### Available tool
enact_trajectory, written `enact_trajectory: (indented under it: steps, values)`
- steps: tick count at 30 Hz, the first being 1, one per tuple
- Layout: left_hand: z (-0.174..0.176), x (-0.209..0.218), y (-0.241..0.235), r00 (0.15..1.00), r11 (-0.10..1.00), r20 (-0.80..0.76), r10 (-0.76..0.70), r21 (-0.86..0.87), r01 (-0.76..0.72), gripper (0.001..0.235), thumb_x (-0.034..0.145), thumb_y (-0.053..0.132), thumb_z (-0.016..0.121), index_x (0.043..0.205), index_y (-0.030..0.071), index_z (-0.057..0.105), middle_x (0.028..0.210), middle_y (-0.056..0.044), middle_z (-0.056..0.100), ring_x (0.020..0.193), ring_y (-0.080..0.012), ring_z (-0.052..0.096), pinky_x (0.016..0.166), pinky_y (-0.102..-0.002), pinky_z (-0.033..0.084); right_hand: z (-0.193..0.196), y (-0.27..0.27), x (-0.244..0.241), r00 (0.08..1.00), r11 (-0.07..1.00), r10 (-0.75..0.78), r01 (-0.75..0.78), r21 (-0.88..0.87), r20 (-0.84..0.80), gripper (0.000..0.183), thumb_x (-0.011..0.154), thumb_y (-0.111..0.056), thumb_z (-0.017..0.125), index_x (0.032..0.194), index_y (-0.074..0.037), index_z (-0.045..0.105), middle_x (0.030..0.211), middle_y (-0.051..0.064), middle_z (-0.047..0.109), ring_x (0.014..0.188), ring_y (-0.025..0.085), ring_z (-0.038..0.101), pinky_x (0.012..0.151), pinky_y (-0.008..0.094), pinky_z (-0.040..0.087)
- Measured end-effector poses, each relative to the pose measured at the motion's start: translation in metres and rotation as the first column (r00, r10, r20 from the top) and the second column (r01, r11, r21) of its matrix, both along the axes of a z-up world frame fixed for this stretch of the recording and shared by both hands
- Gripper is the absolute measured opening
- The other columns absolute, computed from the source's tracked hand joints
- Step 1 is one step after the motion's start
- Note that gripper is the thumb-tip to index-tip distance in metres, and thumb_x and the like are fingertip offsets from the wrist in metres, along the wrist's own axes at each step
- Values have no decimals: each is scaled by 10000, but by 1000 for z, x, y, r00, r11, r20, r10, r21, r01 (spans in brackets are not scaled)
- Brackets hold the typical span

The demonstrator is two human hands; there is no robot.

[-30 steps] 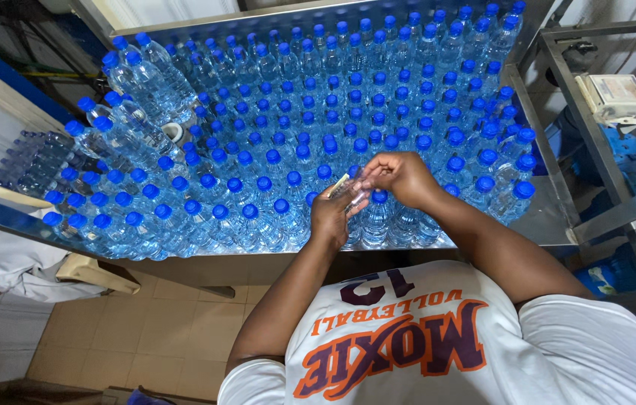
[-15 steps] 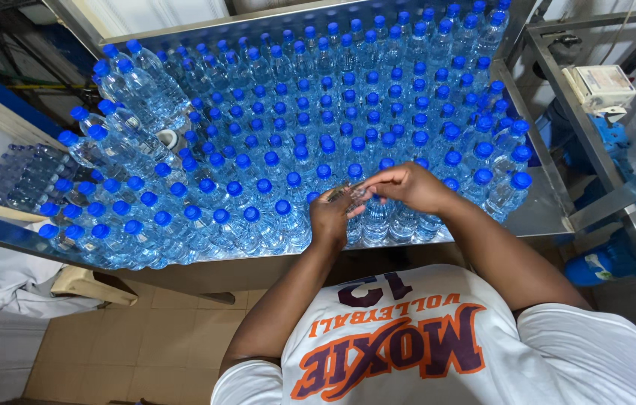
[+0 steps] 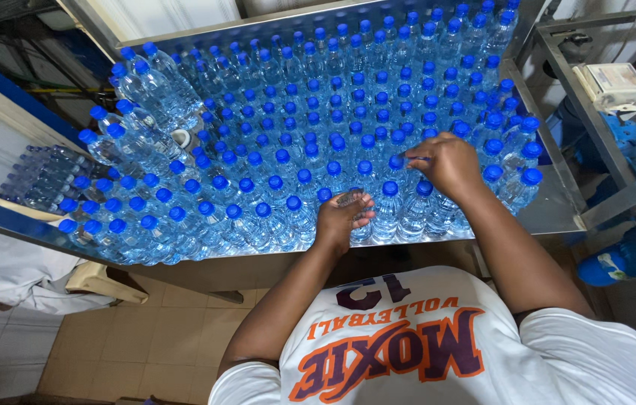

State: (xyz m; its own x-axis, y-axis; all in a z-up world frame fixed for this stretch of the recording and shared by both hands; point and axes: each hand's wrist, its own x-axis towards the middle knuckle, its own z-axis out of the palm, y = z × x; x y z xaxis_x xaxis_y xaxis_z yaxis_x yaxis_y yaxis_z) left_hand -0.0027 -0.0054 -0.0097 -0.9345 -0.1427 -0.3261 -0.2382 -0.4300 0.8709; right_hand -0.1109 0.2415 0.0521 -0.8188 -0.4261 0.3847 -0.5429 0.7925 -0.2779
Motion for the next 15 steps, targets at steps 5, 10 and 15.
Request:
enact_trajectory:
  steps: [5, 10, 15]
  values:
    - [7, 6, 1, 1000, 998, -9, 23, 52, -23, 367, 959, 171, 909, 1193, -59, 746, 1053, -240, 832, 864, -295, 856, 762, -343, 733, -32, -15, -34, 1000, 986, -21, 20, 165, 2, 171, 958, -327, 858, 1126, -315, 890, 1015, 3, 858, 1015, 308, 754, 906, 468, 616]
    - [13, 8, 3, 998, 991, -4, 61, 119, -61, 314, 1014, 202, 851, 1181, -46, 755, 1067, -243, 833, 925, -318, 855, 830, -400, 729, -60, -27, -67, 990, 995, 93, -96, 28, 106, 176, 952, -305, 868, 1123, -263, 871, 1048, 35, 849, 1034, 352, 777, 946, 497, 614]
    - [8, 7, 14, 995, 973, -21, 101, 210, -94, 252, 1040, 163, 785, 1149, -62, 754, 1052, -264, 826, 936, -339, 855, 860, -453, 723, -19, -14, -49, 928, 928, 372, -372, 1, 27, 306, 979, -322, 806, 1211, -125, 836, 1291, 166, 787, 1273, 454, 695, 1100, 549, 557]
